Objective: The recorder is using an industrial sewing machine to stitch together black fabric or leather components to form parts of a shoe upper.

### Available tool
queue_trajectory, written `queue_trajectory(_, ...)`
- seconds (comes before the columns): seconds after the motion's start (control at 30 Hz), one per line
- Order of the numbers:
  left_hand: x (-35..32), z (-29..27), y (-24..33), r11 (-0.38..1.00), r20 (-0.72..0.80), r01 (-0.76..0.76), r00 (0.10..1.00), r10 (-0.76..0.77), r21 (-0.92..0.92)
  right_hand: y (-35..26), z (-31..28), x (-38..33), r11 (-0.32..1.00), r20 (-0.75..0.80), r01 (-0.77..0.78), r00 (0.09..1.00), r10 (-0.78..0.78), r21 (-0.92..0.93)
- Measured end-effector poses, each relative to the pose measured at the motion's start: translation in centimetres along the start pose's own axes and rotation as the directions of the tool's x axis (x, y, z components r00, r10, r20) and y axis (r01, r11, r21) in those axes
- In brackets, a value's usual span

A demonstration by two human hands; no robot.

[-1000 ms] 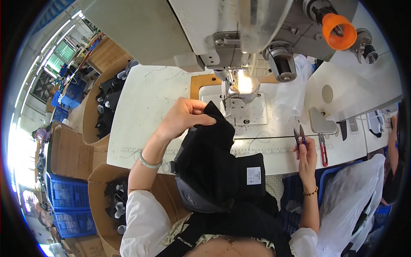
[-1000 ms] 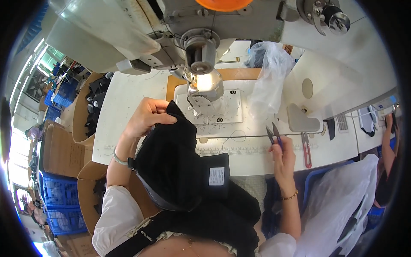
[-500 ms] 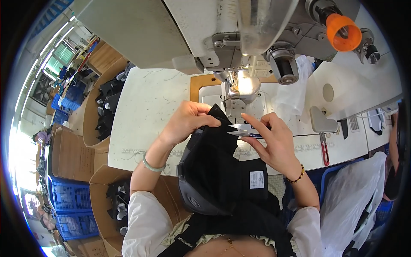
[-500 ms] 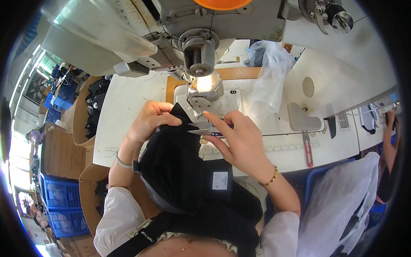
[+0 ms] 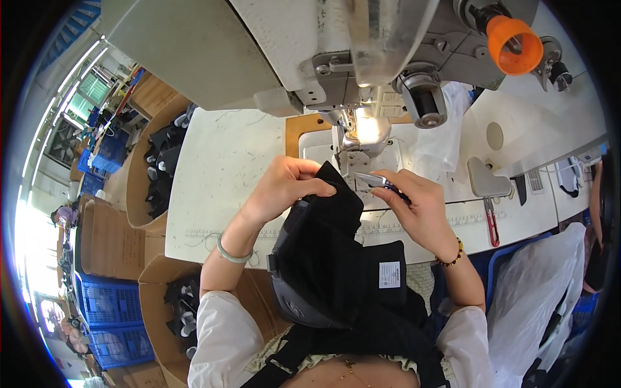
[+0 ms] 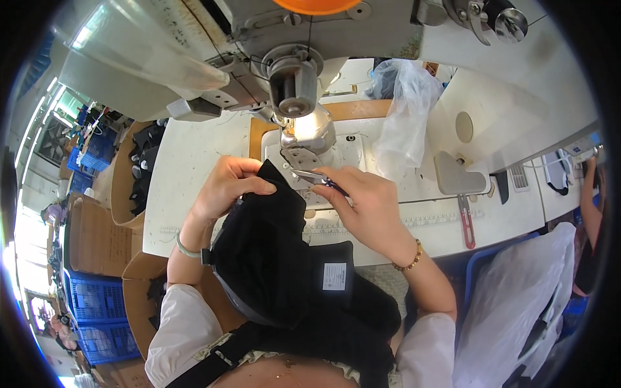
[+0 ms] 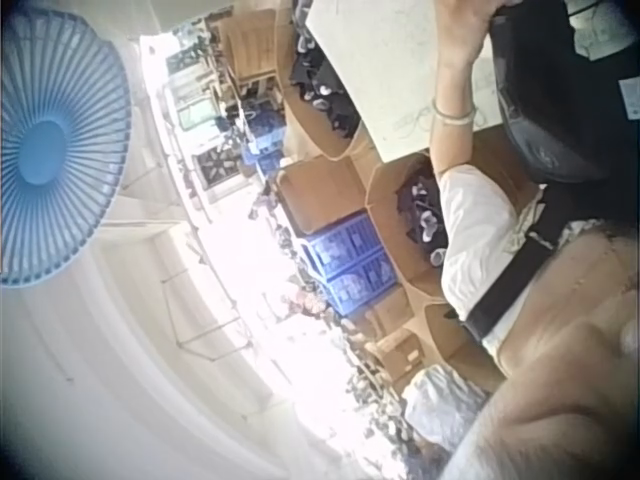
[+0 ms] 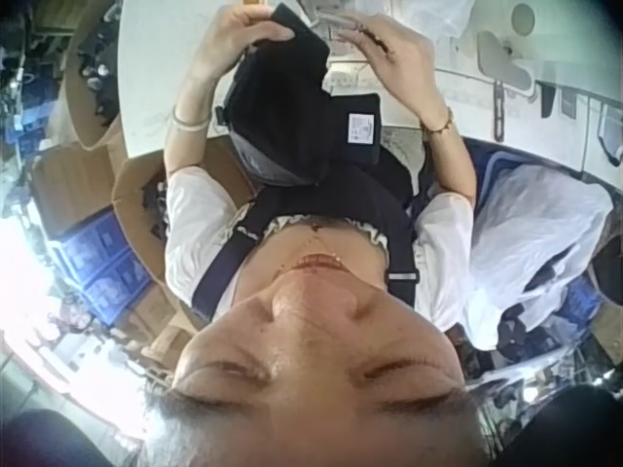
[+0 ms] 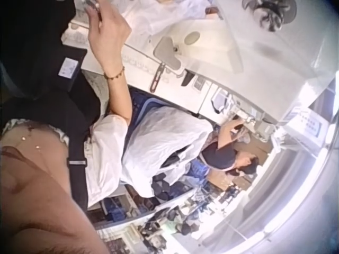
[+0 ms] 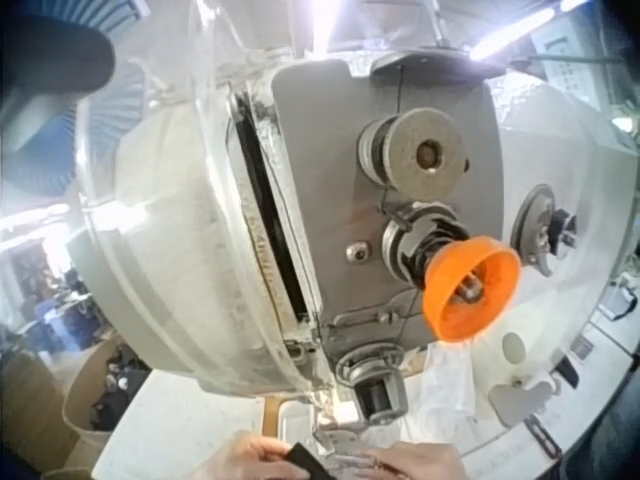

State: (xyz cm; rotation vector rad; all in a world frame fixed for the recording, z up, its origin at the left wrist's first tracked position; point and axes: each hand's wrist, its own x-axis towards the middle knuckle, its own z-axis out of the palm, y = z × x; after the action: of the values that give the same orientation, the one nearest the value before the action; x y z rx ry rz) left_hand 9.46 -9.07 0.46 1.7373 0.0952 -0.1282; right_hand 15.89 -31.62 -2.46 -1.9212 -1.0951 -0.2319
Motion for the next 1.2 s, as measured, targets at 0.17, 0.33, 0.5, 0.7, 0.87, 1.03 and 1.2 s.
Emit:
queue_trajectory(0.17,0.0,-0.1,0.2,0.996,0.031,0.066,0.997,-0.065,-0.066,-0.6,1.1,-0.4,0.955,-0.139,-0.086,0.982,0.130,0.284)
queue_trajectory(0.33,-1.7,-0.3,1.7,0.982,-0.037,-0.107,0.994,0.102,-0.156,-1.1,2.1,-0.4,0.888,0.201,-0.292,0.951,0.233,0.356)
queue_trajectory(0.5,-6.4,-2.1,6.1,0.860,-0.012,-0.013,1.000,0.022,0.510,-1.5,2.4,0.2,0.860,0.230,-0.327,0.940,0.252,0.392)
queue_trajectory(0.7,-7.0,-1.9,5.4,0.731,-0.118,0.064,0.993,0.023,0.680,-6.5,0.7,0.5,0.869,0.131,-0.177,0.983,0.131,0.462)
queue_trajectory(0.87,-6.9,-2.1,4.2,0.866,-0.166,0.030,0.984,0.062,0.499,-6.3,2.8,2.0,0.880,0.350,-0.214,0.935,0.058,0.425)
queue_trajectory(1.03,-5.6,-4.2,1.7,0.981,-0.177,0.057,0.984,-0.024,0.183,-4.1,5.3,2.4,0.961,0.068,-0.008,0.998,-0.011,0.278)
queue_trajectory(1.2,-5.2,-5.1,0.9,0.998,-0.121,0.041,0.992,-0.036,0.043,-3.8,6.2,2.6,0.988,0.071,0.111,0.990,-0.118,0.106)
